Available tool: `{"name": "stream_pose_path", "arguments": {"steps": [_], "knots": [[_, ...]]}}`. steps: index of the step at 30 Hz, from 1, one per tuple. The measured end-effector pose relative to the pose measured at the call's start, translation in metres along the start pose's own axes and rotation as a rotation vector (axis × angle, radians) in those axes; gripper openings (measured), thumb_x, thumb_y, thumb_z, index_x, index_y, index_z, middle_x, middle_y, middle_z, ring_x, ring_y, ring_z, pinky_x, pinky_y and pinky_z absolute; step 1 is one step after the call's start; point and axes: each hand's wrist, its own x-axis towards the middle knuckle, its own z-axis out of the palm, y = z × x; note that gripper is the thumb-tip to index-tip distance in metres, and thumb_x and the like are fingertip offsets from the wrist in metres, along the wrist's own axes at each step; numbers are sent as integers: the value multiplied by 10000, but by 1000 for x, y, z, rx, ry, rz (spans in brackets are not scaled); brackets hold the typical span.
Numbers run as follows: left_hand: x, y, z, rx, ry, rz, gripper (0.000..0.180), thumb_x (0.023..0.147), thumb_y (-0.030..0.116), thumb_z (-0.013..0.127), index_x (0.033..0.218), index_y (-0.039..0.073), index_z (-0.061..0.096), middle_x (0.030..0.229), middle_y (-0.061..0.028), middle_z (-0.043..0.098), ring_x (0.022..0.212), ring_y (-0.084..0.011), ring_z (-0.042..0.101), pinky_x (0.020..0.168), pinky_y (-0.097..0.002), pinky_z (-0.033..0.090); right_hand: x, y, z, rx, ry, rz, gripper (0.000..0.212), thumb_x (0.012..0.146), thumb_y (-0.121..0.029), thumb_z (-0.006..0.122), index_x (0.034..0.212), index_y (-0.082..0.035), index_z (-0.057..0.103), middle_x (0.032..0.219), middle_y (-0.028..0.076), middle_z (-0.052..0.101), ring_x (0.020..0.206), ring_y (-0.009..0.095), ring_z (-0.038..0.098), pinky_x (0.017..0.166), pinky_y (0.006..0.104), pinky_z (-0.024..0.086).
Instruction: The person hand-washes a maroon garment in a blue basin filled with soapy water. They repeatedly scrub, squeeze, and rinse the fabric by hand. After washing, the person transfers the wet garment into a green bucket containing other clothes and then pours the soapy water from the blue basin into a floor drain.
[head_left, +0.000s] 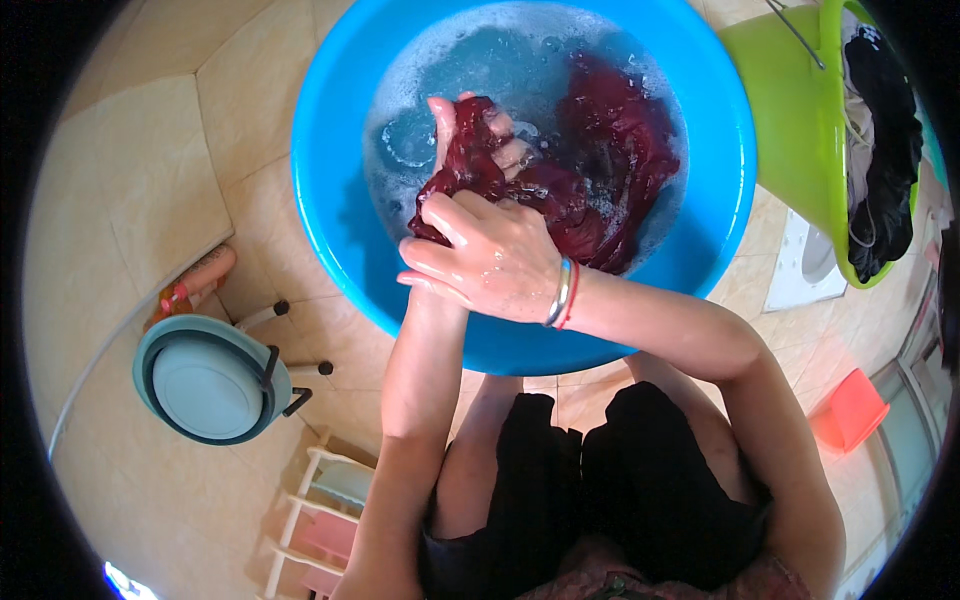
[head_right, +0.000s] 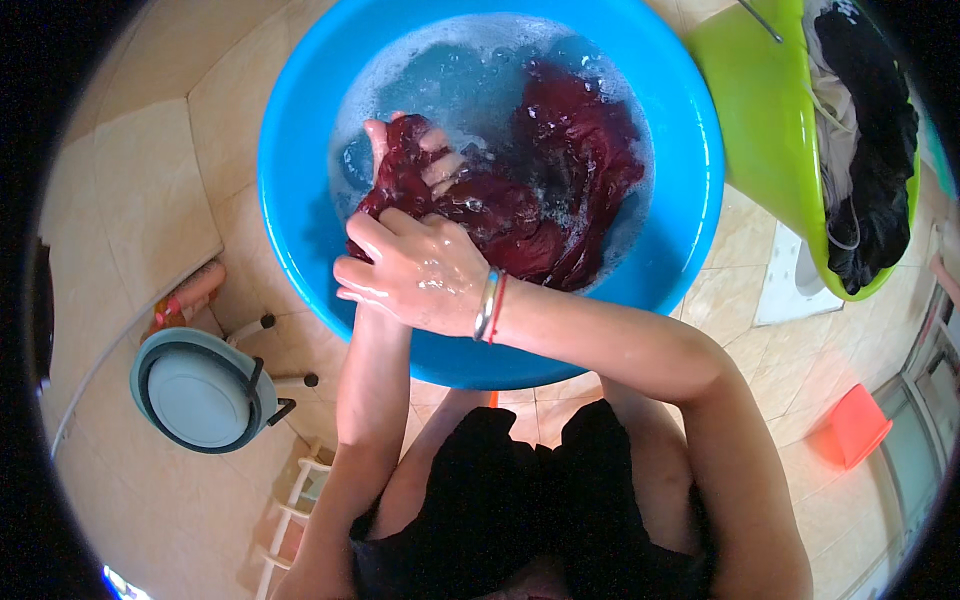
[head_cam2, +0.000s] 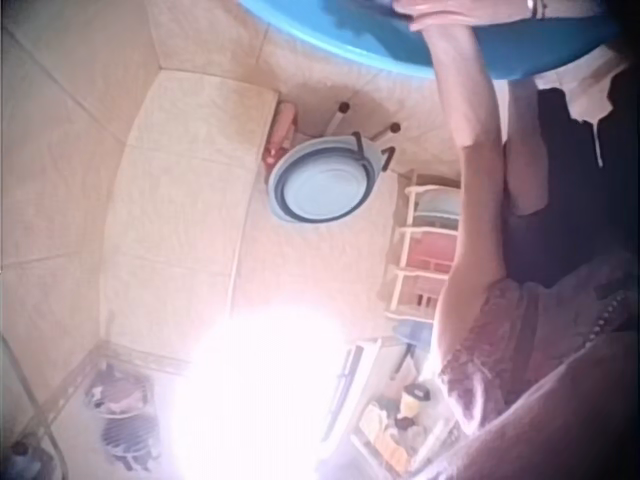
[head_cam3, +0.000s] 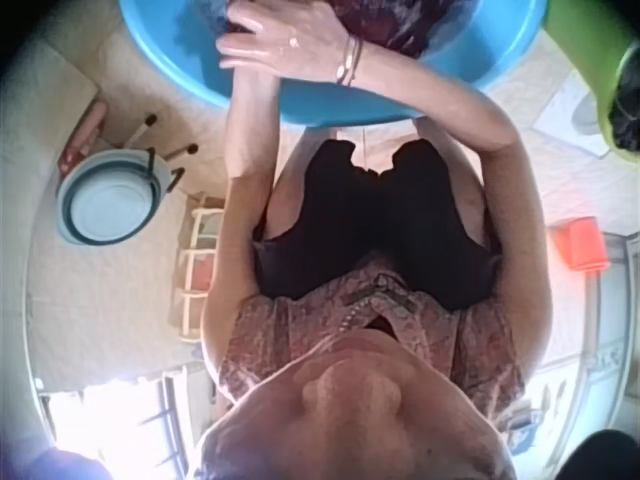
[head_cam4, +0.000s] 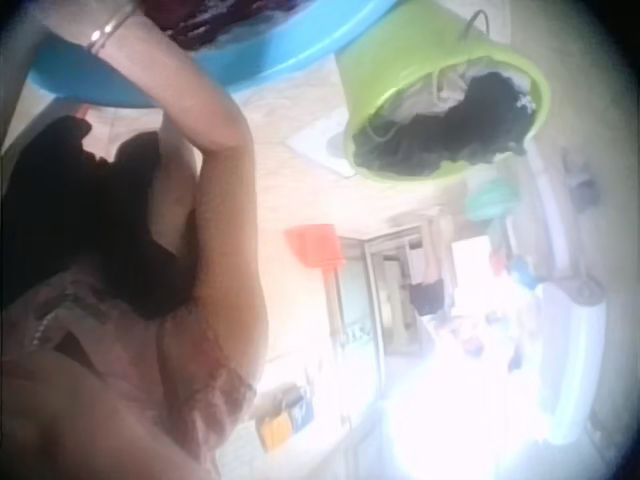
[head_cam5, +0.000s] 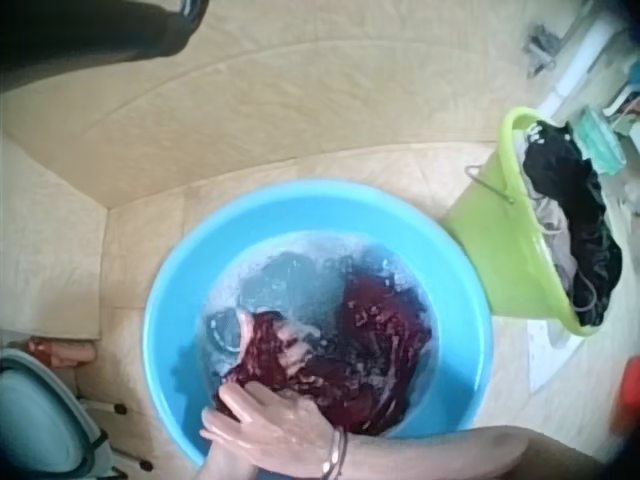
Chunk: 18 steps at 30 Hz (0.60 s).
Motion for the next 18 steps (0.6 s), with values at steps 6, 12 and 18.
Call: {"name": "stream_pose_path", "arguments": {"steps": [6, 12, 18], "knots": [[-8, -22, 40, 62, 396, 228, 454, 871, 591, 563, 918, 140, 549, 748, -4, 492, 673, -145, 452, 580, -279, 387, 10, 19, 1, -41, 162, -37, 239, 744, -272, 755, 686, -126, 574, 738, 17, 502, 598, 140, 570, 479, 246, 462], [-12, -27, 40, 311, 581, 441, 316, 918, 424, 592, 865, 117, 536, 770, -1, 496, 725, -143, 477, 649, -280, 399, 18, 42, 3, 43, 191, 59, 143, 783, -144, 699, 746, -61, 587, 749, 93, 592, 610, 251, 645, 499, 312, 533], [4, -28, 32, 374, 829, 308, 336, 903, 360, 590, 1004, 40, 595, 1010, -62, 607, 951, -178, 550, 873, -325, 432, 1, 144, 18, -56, 41, 536, 349, 956, -315, 476, 764, -63, 622, 787, 180, 646, 760, 401, 625, 647, 504, 503]]}}
